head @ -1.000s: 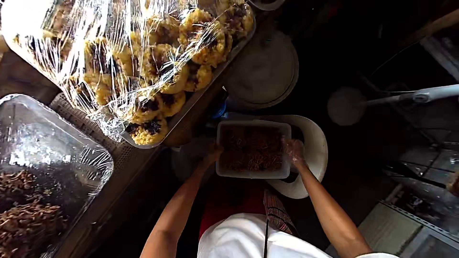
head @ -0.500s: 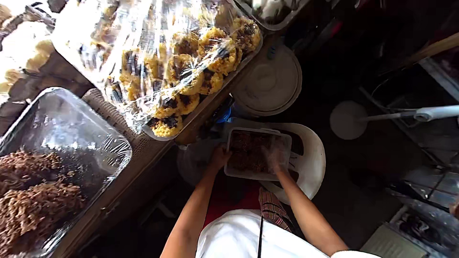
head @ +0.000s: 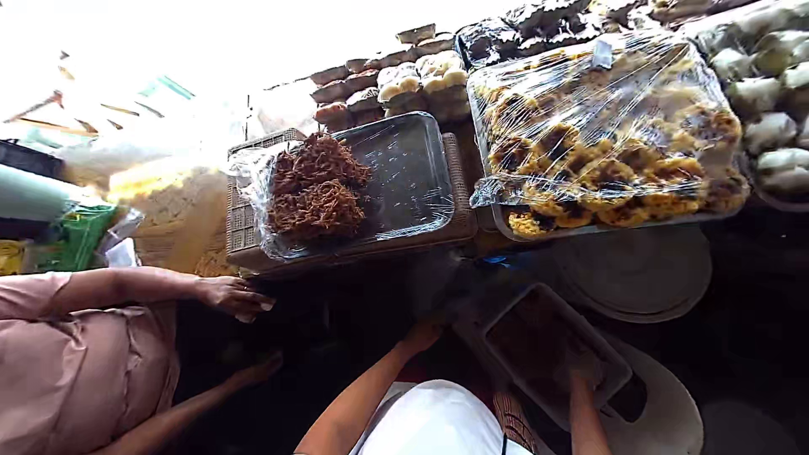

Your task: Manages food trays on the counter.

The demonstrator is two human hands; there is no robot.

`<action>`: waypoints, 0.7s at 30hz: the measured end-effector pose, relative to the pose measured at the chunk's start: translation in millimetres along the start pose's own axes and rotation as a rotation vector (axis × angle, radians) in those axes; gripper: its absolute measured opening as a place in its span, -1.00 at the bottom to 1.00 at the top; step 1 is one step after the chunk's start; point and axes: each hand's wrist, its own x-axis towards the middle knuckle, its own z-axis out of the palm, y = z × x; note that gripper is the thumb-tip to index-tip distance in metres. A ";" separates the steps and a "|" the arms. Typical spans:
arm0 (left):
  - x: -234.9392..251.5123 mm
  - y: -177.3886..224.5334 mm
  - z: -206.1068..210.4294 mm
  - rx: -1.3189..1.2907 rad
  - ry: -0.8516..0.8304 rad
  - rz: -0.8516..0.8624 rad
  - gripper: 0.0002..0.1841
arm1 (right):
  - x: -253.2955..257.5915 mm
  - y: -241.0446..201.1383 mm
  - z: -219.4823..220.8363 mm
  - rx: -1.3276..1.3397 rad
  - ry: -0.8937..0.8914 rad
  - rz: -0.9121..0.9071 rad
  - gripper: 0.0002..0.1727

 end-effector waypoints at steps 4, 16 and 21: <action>-24.5 -43.2 -29.8 -0.123 0.049 -0.112 -0.55 | -56.1 2.2 -56.4 0.247 0.055 -0.127 -0.49; -45.9 -84.8 -84.3 -0.440 0.217 -0.131 -0.58 | -199.5 -407.7 -17.5 0.328 -0.226 -1.149 -0.54; -56.4 -114.5 -83.6 -0.508 0.279 -0.156 -0.57 | -182.8 -496.9 38.4 0.021 -0.283 -1.123 -0.59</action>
